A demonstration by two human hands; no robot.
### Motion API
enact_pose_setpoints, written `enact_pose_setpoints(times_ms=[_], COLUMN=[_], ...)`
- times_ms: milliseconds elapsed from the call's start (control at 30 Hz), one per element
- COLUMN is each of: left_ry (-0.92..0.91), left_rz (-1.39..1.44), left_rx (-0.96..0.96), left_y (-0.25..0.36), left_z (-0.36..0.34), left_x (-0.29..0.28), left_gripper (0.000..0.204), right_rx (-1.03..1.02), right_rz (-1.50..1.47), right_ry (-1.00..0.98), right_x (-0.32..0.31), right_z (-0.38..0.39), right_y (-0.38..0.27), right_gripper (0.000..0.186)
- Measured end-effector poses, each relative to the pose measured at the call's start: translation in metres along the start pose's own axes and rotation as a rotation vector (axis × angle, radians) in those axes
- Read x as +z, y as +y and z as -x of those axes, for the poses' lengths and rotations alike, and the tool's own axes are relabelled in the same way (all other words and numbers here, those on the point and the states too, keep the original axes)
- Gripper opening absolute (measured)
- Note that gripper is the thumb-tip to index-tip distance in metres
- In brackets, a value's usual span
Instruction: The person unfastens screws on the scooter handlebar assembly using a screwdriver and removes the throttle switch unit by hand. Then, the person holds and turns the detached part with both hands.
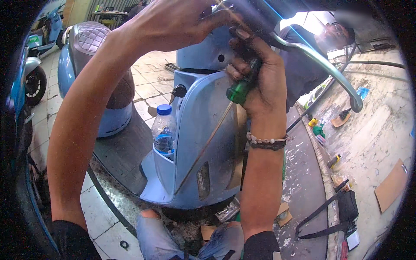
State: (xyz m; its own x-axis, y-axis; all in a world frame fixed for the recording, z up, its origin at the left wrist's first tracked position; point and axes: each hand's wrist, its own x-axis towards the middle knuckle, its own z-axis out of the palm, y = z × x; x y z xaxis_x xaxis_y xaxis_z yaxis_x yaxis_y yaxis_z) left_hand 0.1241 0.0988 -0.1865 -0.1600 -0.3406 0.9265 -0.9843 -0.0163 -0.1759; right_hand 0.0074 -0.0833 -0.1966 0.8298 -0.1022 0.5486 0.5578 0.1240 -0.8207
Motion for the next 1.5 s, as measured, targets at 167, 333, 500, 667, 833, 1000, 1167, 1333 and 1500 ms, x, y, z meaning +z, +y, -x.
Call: enact_pose_setpoints(times_ms=[167, 333, 500, 667, 833, 1000, 1167, 1333, 1500], left_ry=[0.062, -0.003, 0.053, 0.045, -0.011, -0.035, 0.067, 0.055, 0.024], left_rz=[0.027, 0.002, -0.049, -0.026, -0.109, -0.099, -0.091, -0.162, -0.068], left_rx=[0.114, 0.046, 0.153, 0.128, 0.096, 0.037, 0.100, 0.025, -0.101], left_y=[0.007, -0.004, -0.015, -0.010, -0.007, 0.007, 0.007, 0.017, 0.038], left_z=[0.004, -0.004, -0.005, -0.007, -0.006, -0.008, -0.012, -0.015, -0.028], left_x=[-0.002, 0.003, 0.010, 0.010, 0.001, -0.008, -0.002, -0.007, -0.002], left_gripper=[0.056, 0.058, 0.059, 0.061, 0.063, 0.066, 0.072, 0.082, 0.085], right_rx=[-0.043, -0.099, -0.111, -0.106, -0.155, -0.118, -0.140, -0.155, -0.089], right_rz=[0.028, 0.065, 0.112, 0.100, 0.178, 0.123, 0.072, 0.157, 0.156], right_ry=[0.113, 0.104, 0.163, 0.166, 0.237, 0.265, 0.273, 0.339, 0.312], right_x=[0.010, 0.009, 0.016, 0.018, 0.022, 0.008, 0.003, 0.007, 0.004], right_z=[0.005, 0.001, -0.001, -0.005, -0.005, -0.005, -0.004, -0.002, 0.001], right_y=[0.004, 0.009, 0.005, 0.000, 0.011, 0.012, 0.013, 0.010, 0.004], right_gripper=[0.021, 0.019, 0.015, 0.011, 0.006, 0.012, 0.017, 0.016, 0.017])
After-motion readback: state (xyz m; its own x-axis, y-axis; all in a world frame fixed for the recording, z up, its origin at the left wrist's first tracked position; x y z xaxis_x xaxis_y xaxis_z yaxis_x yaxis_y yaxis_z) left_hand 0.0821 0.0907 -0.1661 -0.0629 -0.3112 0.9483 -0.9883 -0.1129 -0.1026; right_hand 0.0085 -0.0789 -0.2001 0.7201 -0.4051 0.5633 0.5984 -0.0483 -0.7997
